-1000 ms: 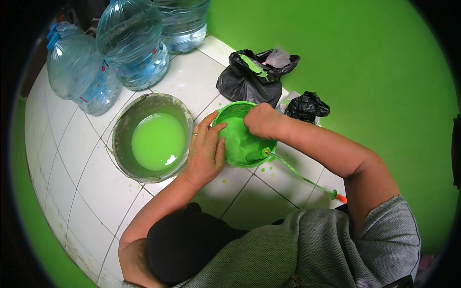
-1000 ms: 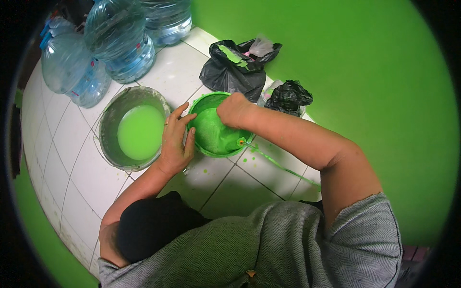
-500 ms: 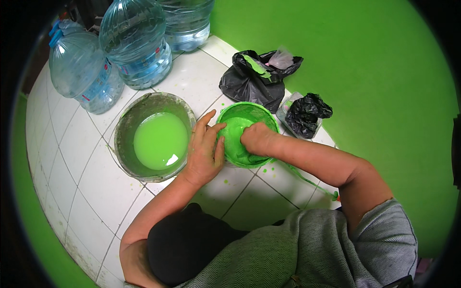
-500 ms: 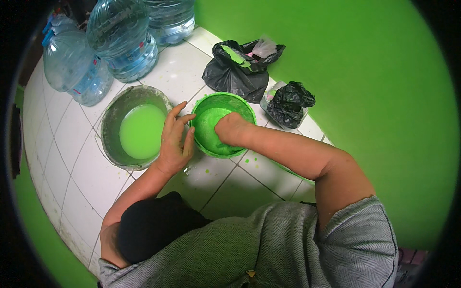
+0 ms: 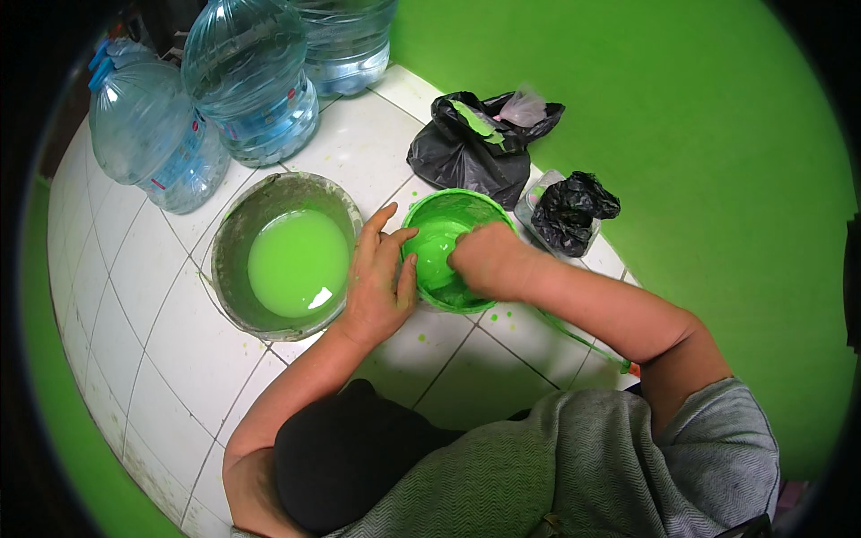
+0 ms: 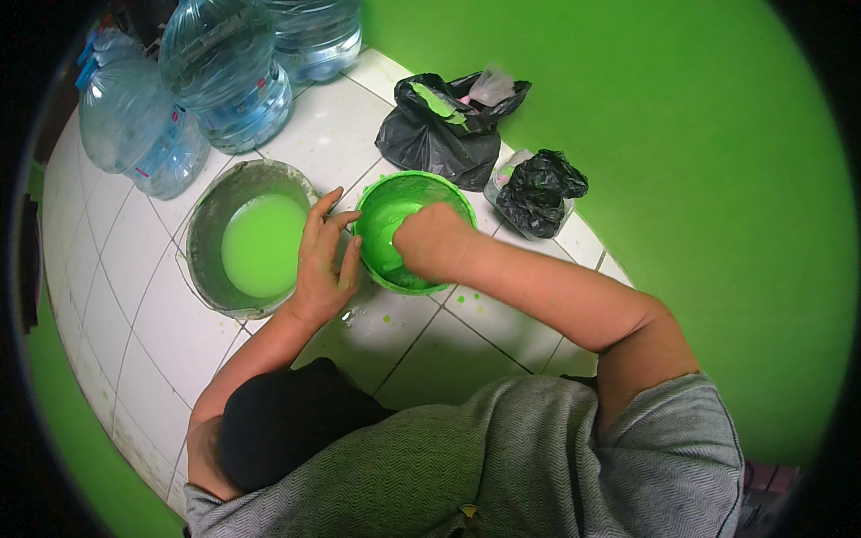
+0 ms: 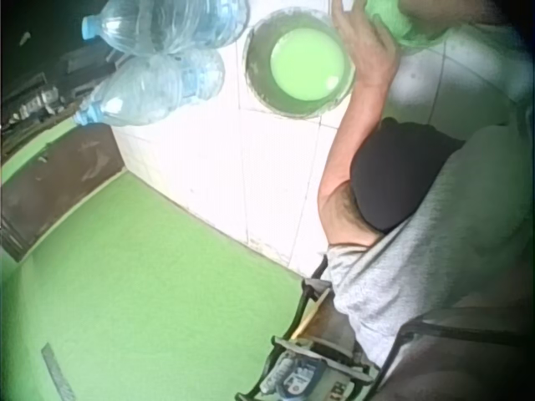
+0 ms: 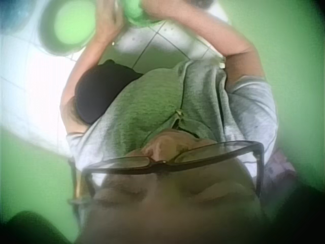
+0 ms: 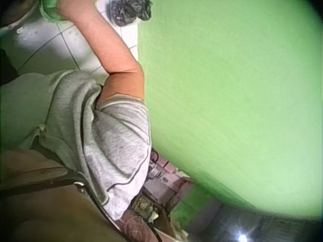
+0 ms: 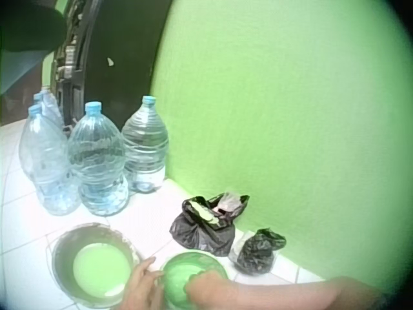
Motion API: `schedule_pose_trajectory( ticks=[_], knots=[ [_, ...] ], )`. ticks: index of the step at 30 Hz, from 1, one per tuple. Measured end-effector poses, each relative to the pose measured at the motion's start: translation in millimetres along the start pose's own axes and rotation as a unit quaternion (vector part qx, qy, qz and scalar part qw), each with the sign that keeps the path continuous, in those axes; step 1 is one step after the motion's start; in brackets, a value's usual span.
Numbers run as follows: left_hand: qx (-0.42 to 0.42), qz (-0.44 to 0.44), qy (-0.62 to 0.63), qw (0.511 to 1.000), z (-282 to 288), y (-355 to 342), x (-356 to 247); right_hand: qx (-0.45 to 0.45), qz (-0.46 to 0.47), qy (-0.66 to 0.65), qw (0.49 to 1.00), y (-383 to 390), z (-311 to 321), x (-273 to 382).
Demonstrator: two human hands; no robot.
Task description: The person mixes a green liquid in a bucket using a stick, then transfers some of the liquid to a metal bowl. The person then wipes the floor with a cloth and picks up a mop.
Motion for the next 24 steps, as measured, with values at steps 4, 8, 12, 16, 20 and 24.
schedule_pose_trajectory(
  ticks=[4,8,12,16,20,24],
  knots=[
    [-0.02,-0.042,-0.035,0.998,1,-4,-10,-0.055,0.024,-0.044,0.997,-21,-39,12],
    [-0.019,-0.039,-0.025,0.999,0,-3,-10,-0.161,0.019,-0.078,0.984,-50,-53,7],
    [-0.016,-0.033,-0.028,0.999,3,-2,-10,-0.238,-0.01,-0.091,0.967,-59,-42,-8],
    [-0.02,-0.035,-0.019,0.999,5,-4,-12,-0.282,-0.061,-0.08,0.954,-60,-31,-32],
    [-0.03,-0.05,-0.031,0.998,8,-2,-13,-0.194,-0.127,-0.055,0.971,-62,-26,-53],
    [-0.037,-0.038,-0.037,0.998,16,3,-8,-0.097,-0.191,-0.071,0.974,-48,-11,-70]
  ],
)
Point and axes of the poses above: each hand's wrist, its own y-axis away from the middle knuckle, its own z-axis out of the back of the hand, x = y × z, the point moved 9 cm from there along -y, towards the middle knuckle, and after that the axes turned 1 degree about -x, right-handed, at the moved point
